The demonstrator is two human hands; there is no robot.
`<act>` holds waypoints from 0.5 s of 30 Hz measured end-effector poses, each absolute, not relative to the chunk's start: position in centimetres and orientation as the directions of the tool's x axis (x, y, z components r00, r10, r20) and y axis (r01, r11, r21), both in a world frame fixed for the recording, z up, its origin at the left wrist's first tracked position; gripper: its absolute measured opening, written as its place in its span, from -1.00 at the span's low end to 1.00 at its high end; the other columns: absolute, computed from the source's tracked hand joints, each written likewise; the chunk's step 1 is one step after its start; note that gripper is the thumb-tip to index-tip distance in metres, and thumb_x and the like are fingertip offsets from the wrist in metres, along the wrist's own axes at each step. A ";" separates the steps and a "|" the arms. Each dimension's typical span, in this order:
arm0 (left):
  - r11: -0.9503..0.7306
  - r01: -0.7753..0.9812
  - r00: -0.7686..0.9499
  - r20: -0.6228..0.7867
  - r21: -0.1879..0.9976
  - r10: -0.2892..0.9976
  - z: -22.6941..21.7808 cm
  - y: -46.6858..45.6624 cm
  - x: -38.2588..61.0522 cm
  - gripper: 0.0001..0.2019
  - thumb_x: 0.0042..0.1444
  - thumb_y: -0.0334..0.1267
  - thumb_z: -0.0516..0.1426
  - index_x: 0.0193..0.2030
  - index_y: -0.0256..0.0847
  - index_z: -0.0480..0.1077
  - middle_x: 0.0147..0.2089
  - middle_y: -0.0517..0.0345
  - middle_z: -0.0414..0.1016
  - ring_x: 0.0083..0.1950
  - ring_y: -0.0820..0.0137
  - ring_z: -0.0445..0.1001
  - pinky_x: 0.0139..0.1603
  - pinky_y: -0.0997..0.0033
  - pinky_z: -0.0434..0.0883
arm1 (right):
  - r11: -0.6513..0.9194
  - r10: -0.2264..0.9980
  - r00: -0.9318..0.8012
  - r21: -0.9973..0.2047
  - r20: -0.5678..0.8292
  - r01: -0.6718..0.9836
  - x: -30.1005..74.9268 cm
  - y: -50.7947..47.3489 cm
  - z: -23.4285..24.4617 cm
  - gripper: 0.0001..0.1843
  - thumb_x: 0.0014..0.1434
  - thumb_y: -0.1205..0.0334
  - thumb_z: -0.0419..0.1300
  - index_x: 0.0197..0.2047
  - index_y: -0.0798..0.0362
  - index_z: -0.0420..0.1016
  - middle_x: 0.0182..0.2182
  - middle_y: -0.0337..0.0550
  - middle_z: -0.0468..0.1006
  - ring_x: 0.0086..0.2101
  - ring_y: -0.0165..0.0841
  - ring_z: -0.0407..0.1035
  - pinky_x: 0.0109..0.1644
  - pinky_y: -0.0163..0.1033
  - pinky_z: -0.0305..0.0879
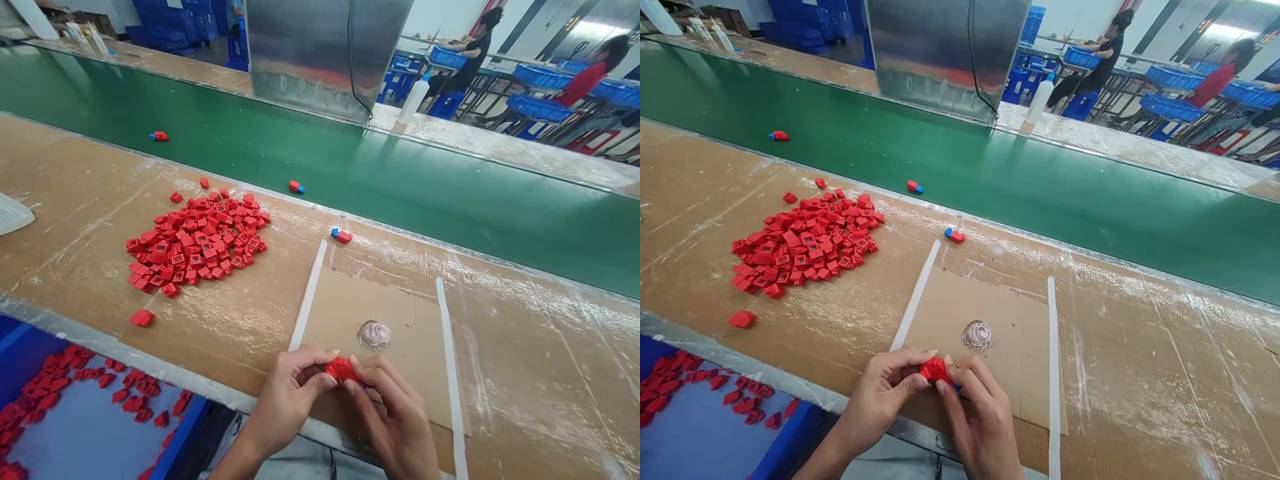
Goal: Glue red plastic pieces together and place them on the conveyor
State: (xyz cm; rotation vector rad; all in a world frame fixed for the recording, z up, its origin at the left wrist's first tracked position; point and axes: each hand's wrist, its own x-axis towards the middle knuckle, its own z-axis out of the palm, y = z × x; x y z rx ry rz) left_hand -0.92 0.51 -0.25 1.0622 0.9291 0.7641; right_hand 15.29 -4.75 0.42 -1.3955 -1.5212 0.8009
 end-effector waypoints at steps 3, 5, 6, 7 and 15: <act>0.317 -0.065 0.425 -0.261 0.946 0.867 -0.1 0.5 -0.9 -0.76 0.13 -0.24 0.25 -0.07 -0.22 0.61 -0.11 -0.05 0.64 -0.13 0.28 0.55 -0.08 0.36 0.50 | 0.146 0.986 0.017 -0.908 0.166 0.393 15.5 -4.8 0.2 -0.83 0.36 0.32 0.11 -0.08 -0.01 0.52 -0.31 -0.15 0.43 -0.35 -0.35 0.37 -0.29 -0.31 0.33; 0.306 -0.053 0.421 -0.256 0.951 0.870 -0.1 0.5 -0.9 -0.76 0.13 -0.25 0.25 -0.07 -0.22 0.61 -0.09 -0.07 0.63 -0.12 0.27 0.55 -0.06 0.36 0.49 | 0.145 0.987 0.007 -0.906 0.161 0.397 15.5 -4.8 0.1 -0.83 0.36 0.31 0.10 -0.09 0.00 0.51 -0.30 -0.13 0.44 -0.34 -0.34 0.38 -0.28 -0.30 0.33; 0.300 -0.045 0.421 -0.255 0.953 0.871 -0.2 0.5 -0.9 -0.76 0.13 -0.25 0.25 -0.07 -0.22 0.61 -0.08 -0.07 0.64 -0.11 0.27 0.55 -0.06 0.36 0.49 | 0.146 0.987 0.002 -0.904 0.160 0.402 15.6 -4.7 0.2 -0.84 0.36 0.32 0.10 -0.11 0.00 0.51 -0.31 -0.14 0.44 -0.34 -0.33 0.38 -0.28 -0.30 0.33; 0.295 -0.037 0.421 -0.253 0.955 0.871 -0.2 0.5 -0.9 -0.76 0.13 -0.25 0.25 -0.07 -0.22 0.61 -0.08 -0.07 0.64 -0.11 0.27 0.56 -0.06 0.36 0.48 | 0.148 0.987 -0.002 -0.903 0.161 0.404 15.6 -4.7 0.2 -0.85 0.36 0.32 0.10 -0.13 0.00 0.50 -0.31 -0.15 0.44 -0.34 -0.34 0.38 -0.27 -0.30 0.33; 0.210 0.040 0.431 -0.206 0.977 0.878 -0.4 0.5 -1.3 -0.75 0.19 -0.20 0.21 -0.02 -0.15 0.58 -0.01 -0.04 0.63 -0.02 0.24 0.56 0.02 0.35 0.47 | 0.133 0.989 0.014 -0.912 0.150 0.387 15.4 -4.4 0.3 -0.84 0.38 0.26 0.09 -0.25 0.01 0.45 -0.35 -0.18 0.42 -0.35 -0.36 0.38 -0.27 -0.31 0.32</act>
